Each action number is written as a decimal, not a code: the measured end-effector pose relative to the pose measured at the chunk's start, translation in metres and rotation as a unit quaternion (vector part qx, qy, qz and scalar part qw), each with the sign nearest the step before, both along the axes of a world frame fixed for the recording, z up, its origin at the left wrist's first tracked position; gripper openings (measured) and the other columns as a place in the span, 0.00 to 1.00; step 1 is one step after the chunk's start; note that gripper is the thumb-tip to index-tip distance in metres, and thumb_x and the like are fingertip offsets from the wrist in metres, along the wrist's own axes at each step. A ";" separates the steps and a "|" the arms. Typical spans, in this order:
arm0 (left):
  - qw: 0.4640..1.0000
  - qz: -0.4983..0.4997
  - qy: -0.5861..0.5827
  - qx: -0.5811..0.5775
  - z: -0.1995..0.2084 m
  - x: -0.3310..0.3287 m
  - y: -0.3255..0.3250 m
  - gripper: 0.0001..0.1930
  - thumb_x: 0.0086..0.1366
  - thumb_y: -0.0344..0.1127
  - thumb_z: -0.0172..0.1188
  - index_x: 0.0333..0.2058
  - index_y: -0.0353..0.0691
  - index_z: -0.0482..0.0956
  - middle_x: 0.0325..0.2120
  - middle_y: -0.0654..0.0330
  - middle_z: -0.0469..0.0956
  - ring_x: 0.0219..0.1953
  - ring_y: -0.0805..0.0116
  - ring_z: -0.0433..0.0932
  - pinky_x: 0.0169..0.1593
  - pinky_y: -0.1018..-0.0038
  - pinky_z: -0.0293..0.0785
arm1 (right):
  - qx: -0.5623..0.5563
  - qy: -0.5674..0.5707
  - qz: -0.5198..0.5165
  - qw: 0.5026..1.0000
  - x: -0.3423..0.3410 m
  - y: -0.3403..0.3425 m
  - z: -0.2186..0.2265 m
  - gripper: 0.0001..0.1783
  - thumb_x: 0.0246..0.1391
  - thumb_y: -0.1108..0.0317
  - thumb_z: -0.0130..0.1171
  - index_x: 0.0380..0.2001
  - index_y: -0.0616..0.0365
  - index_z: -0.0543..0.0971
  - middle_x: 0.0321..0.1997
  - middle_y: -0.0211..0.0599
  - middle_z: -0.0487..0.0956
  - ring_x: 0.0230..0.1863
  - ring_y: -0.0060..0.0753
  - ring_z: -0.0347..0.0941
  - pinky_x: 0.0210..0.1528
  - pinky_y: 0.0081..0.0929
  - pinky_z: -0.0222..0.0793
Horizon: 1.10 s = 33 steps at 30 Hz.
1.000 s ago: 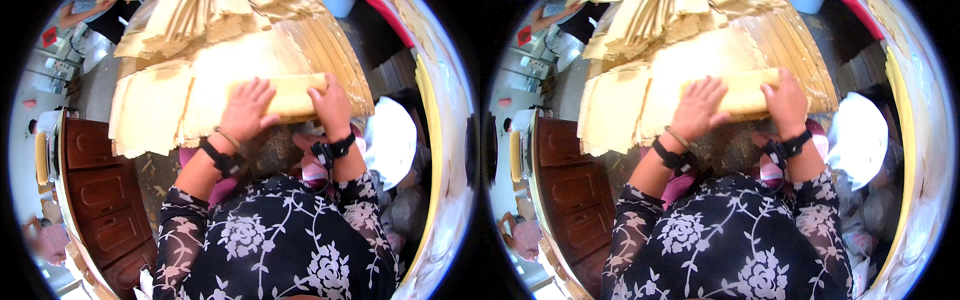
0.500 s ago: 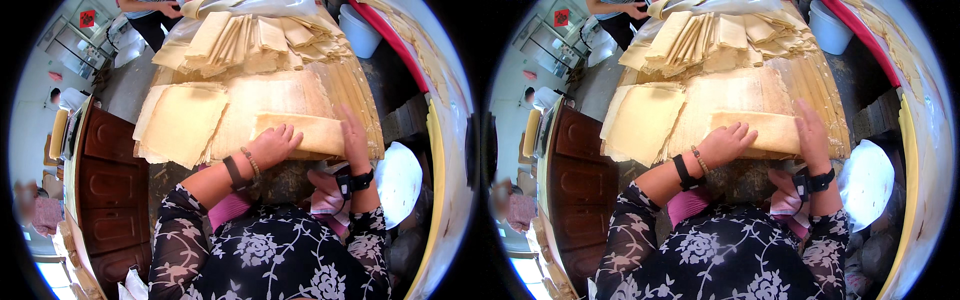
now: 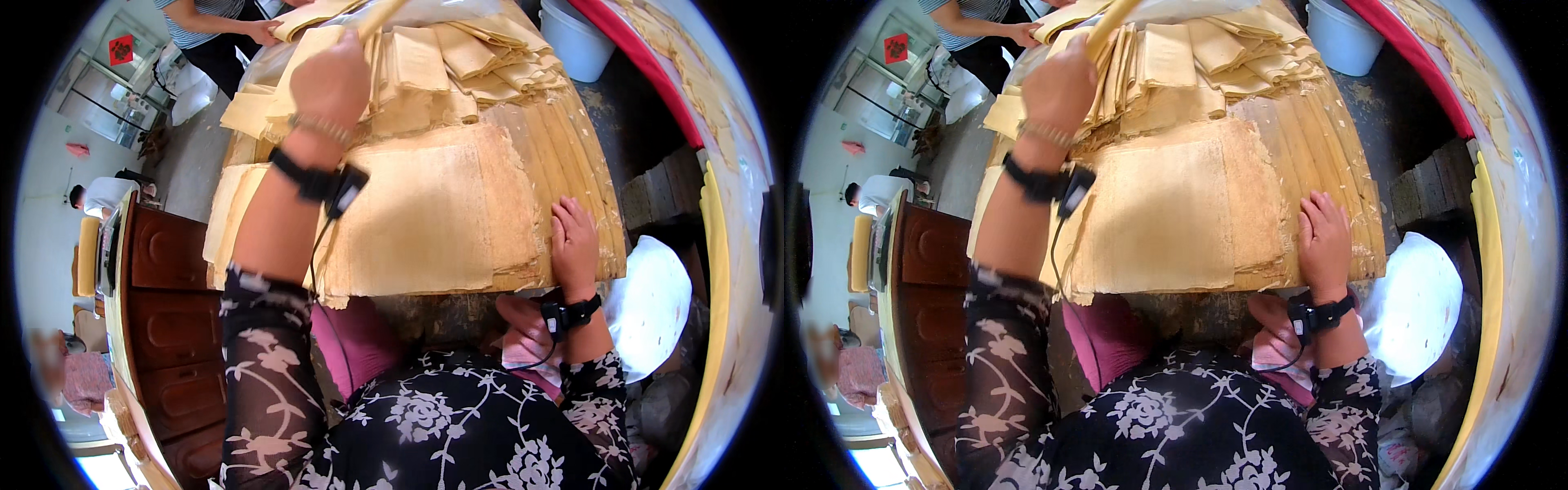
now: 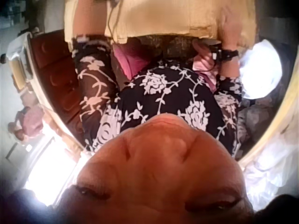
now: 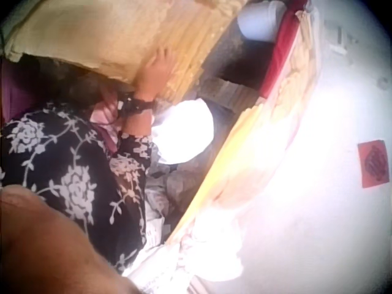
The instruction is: The person sorts and stacks large thin yellow sheets by hand on a wooden table, occasionally picking up stacks and moving them to the side.
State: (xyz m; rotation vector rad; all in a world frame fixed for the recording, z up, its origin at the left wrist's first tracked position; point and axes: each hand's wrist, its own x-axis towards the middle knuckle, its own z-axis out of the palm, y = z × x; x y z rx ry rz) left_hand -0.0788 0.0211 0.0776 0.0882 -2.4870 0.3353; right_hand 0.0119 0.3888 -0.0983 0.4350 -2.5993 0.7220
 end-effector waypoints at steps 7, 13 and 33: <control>0.969 -0.031 -0.237 0.067 -0.106 -0.107 -0.006 0.27 0.61 0.58 0.57 0.39 0.36 0.82 0.41 0.45 0.81 0.46 0.48 0.79 0.51 0.59 0.75 | 0.009 -0.010 -0.013 1.000 -0.001 -0.001 0.004 0.13 0.59 0.67 0.56 0.45 0.58 0.81 0.54 0.42 0.78 0.59 0.45 0.70 0.64 0.42 0.60; 0.963 -0.203 -0.122 0.127 -0.088 0.021 0.028 0.26 0.60 0.57 0.61 0.46 0.40 0.78 0.38 0.51 0.79 0.43 0.54 0.79 0.46 0.62 0.76 | 0.010 -0.016 0.012 1.000 0.002 -0.005 0.004 0.13 0.58 0.70 0.57 0.44 0.61 0.81 0.54 0.44 0.77 0.57 0.46 0.72 0.60 0.35 0.66; 0.971 -0.040 -0.220 0.084 -0.150 0.310 -0.178 0.40 0.42 0.23 0.70 0.58 0.51 0.71 0.58 0.60 0.71 0.59 0.59 0.71 0.57 0.66 0.71 | 0.077 -0.041 0.040 0.995 -0.012 0.007 0.004 0.16 0.60 0.66 0.55 0.49 0.60 0.77 0.56 0.44 0.76 0.58 0.44 0.71 0.61 0.32 0.65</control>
